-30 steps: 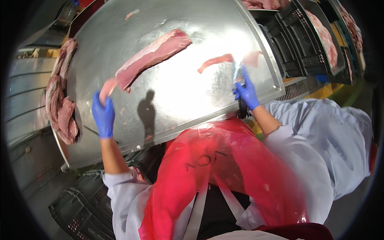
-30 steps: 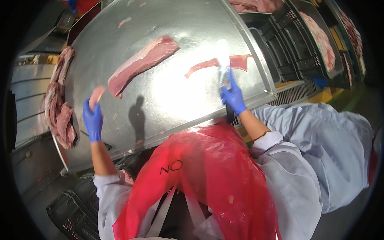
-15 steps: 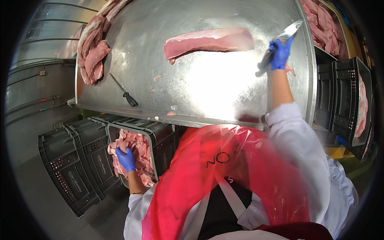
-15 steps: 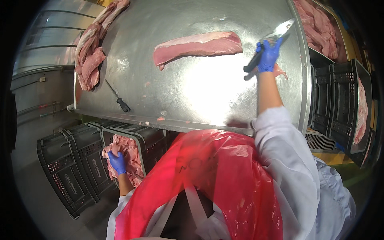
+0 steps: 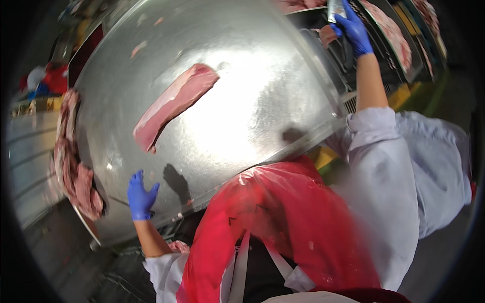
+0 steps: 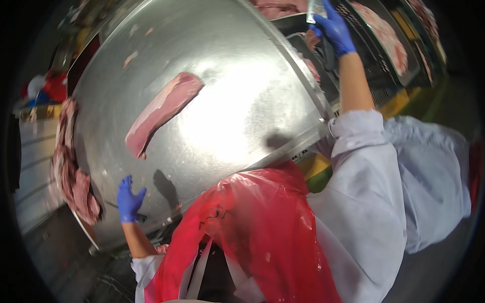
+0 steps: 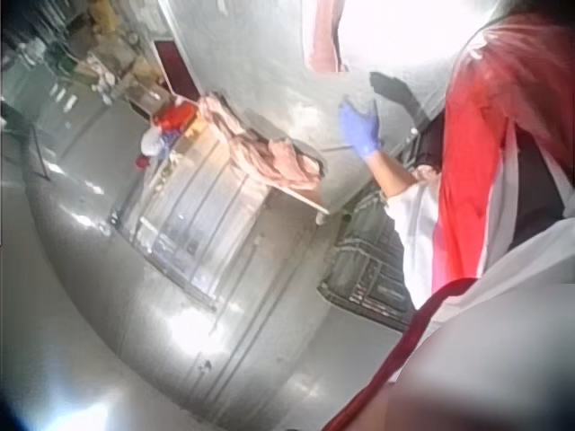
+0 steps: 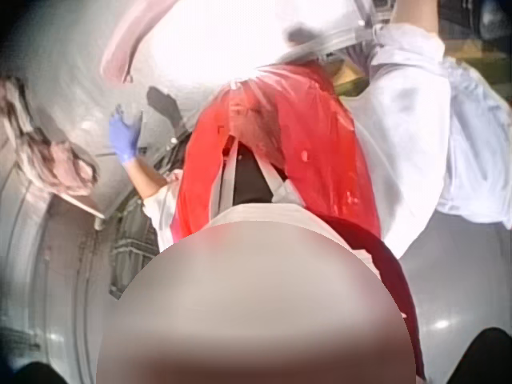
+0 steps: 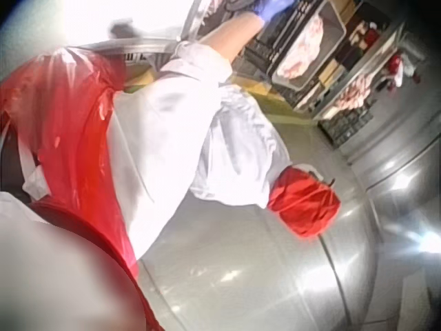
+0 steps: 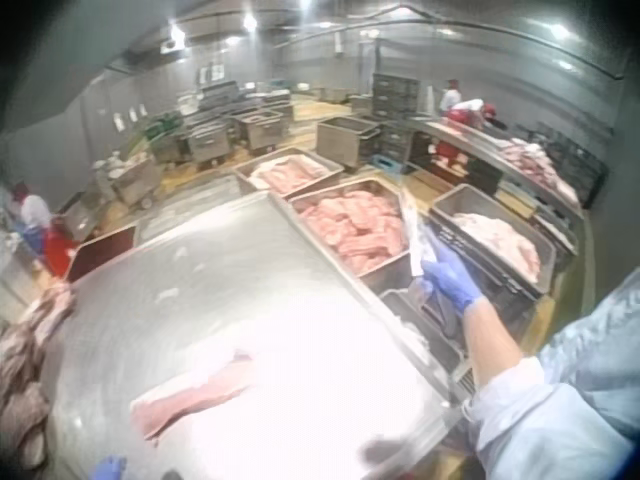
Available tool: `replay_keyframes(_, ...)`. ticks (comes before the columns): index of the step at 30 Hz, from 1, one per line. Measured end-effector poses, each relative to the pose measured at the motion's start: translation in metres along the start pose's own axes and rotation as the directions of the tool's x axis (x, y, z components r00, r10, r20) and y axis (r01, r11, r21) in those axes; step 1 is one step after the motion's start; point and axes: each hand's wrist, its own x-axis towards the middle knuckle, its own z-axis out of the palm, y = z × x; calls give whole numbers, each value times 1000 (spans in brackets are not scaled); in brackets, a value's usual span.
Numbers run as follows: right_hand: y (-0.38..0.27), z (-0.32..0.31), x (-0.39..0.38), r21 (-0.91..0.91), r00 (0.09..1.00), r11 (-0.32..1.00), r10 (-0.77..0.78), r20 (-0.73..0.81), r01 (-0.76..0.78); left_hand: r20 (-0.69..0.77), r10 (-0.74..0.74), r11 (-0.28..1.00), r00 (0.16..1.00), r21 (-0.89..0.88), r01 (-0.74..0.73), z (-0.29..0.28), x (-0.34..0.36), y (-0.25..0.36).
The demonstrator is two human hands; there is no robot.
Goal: The person uses a knife to trim fat and connective tissue from large slabs of raw meat on a stainless steel table. They repeatedly cut away unwanted portions and place the trimmed meat into a nearby container.
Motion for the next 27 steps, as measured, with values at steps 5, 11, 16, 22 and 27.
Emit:
replay_keyframes(5,49,-10,-4,-96,958,954,287,-1,-285,-215,323,945,922,27,-325,31,205,77)
replay_keyframes(11,73,46,-65,-3,931,935,353,-94,-354,82,205,965,975,-180,-188,59,253,182)
replay_keyframes(16,42,173,-125,277,875,833,479,71,-478,231,199,980,953,-20,-200,66,234,221)
replay_keyframes(22,77,235,-148,261,895,859,442,54,-440,-37,371,908,928,-195,-370,42,280,302)
replay_keyframes(27,79,228,-143,224,888,861,455,61,-456,143,430,902,892,-103,-418,60,328,331)
